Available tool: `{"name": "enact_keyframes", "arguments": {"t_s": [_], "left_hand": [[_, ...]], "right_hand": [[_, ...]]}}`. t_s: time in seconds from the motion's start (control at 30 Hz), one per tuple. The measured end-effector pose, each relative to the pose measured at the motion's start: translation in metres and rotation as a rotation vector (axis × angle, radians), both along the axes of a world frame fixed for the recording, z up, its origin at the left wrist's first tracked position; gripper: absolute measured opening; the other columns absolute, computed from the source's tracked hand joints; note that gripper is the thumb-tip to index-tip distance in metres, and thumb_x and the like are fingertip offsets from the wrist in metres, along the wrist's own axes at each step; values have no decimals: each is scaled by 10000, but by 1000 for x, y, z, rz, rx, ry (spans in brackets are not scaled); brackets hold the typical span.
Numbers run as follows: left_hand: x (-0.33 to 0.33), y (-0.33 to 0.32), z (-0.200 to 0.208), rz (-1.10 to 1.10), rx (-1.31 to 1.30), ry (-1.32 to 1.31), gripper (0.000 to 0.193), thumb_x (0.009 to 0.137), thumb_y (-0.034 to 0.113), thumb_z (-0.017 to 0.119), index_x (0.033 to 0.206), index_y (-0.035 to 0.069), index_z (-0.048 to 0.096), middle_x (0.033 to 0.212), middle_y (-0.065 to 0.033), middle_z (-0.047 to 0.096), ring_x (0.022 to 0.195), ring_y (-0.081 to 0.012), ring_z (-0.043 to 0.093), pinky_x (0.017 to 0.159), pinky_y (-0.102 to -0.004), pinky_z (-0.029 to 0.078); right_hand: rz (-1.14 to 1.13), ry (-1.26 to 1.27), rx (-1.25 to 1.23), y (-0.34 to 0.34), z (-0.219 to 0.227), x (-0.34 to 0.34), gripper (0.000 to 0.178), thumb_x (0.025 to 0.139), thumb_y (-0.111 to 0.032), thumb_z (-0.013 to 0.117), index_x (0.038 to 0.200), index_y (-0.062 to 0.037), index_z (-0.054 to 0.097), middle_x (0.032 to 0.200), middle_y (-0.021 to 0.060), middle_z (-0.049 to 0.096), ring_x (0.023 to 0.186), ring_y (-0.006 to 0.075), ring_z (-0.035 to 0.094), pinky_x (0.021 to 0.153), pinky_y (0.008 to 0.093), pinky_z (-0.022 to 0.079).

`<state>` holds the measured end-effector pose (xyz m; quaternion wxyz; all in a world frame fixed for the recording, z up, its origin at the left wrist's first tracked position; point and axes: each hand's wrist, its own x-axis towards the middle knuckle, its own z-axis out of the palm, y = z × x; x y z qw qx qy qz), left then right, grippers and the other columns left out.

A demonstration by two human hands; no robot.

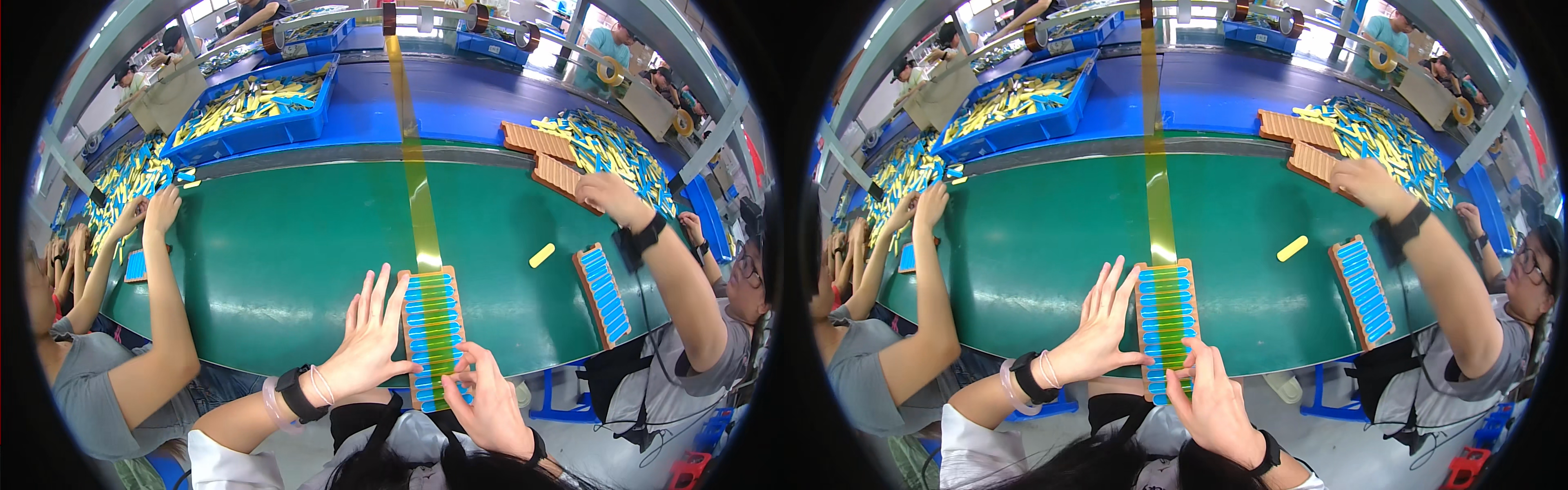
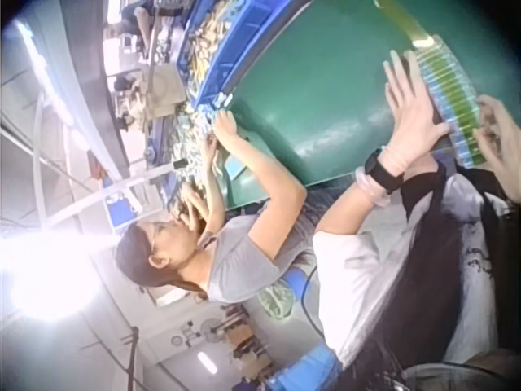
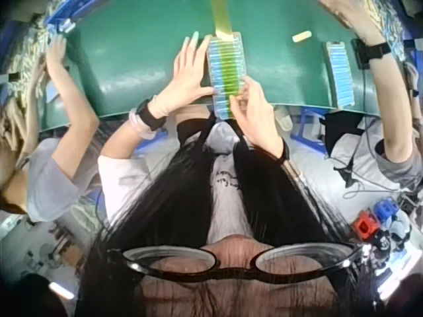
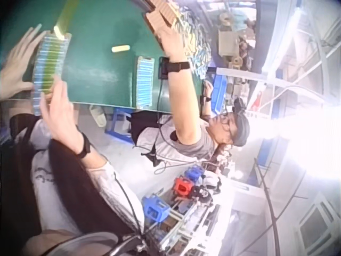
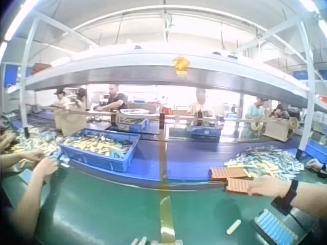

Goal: The person is manually assembling small colorful electronic or plastic components into trays and applying tape to secure them at a factory workbench.

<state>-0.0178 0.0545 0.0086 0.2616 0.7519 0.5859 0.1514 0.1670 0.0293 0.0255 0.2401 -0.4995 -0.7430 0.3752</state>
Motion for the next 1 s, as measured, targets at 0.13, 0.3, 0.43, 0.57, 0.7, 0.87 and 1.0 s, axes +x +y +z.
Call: {"name": "enact_keyframes", "arguments": {"t_s": [0.13,0.3,0.43,0.57,0.7,0.87,1.0], "left_hand": [[0,-2,1,-4,31,13,1093,608,289,757,1351,32,-1,1376,-249,-28,1277,-444,-16,997,-561,141],[-4,-2,1,-32,79,-38,1037,646,290,726,1348,23,11,1376,-259,-12,1279,-438,8,1007,-537,143],[-22,24,-7,133,157,-103,992,691,285,699,1342,0,7,1385,-250,0,1301,-382,2,1045,-445,108],[-20,41,-14,151,88,-67,987,706,299,682,1341,3,-14,1381,-256,-20,1294,-400,-42,1034,-495,79],[-19,45,-15,134,50,-49,994,703,296,685,1341,1,-18,1380,-259,-24,1294,-399,-58,1030,-505,75],[-22,51,-17,150,-35,25,1016,688,301,696,1324,-44,-17,1373,-280,-20,1291,-411,-33,1034,-488,101],[-24,68,-9,72,-6,-114,988,707,310,691,1329,-34,5,1379,-268,22,1307,-356,11,1052,-416,126]], "right_hand": [[0,19,18,-1,-3,0,420,774,-70,587,1119,18,363,858,104,473,723,190,607,530,305,480],[1,-7,34,-3,-5,1,419,770,-65,588,1117,22,369,847,105,473,721,188,602,526,304,477],[9,6,48,-3,-4,-2,417,766,-60,591,1112,23,373,836,104,476,711,189,601,519,300,476],[9,-25,15,-4,0,0,445,778,-52,587,1147,19,350,885,113,496,789,228,630,595,297,512],[11,-37,41,-2,-4,1,435,776,-49,588,1141,18,362,889,115,499,786,225,630,585,292,508],[10,-45,20,-1,-2,0,432,778,-59,589,1139,16,365,894,115,498,785,216,628,592,296,505],[39,-90,47,0,-1,0,442,782,-79,591,1146,13,358,885,107,488,781,208,624,601,310,495]]}}
